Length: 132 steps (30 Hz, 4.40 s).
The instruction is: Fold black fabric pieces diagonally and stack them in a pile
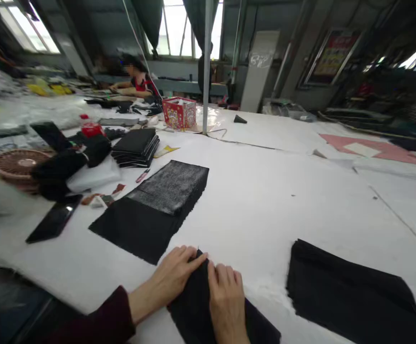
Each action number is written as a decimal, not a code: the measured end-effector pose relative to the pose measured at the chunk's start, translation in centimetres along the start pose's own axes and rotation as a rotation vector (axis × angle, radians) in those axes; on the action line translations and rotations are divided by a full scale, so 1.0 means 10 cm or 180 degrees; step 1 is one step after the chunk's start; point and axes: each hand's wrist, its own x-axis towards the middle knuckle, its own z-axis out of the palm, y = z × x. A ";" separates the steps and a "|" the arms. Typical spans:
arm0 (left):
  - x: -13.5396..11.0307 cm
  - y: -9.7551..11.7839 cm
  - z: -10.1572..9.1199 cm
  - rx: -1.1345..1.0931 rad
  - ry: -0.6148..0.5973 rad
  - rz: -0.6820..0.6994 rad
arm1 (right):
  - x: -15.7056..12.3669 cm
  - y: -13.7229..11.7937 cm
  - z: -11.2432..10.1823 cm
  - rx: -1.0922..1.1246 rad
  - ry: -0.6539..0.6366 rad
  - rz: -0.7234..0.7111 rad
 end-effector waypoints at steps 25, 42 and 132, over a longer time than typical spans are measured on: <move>-0.05 0.03 -0.13 0.0205 -0.0033 0.0014 | 0.03 -0.02 -0.04 -0.0062 -0.0082 0.0141; 0.09 0.08 -0.24 0.0224 -0.0326 0.0947 | 0.38 0.44 -0.49 0.2354 -0.1398 0.1915; 0.40 -0.10 -0.21 0.1048 -0.0157 0.0926 | 0.08 0.22 -0.02 0.0324 -0.0225 0.0909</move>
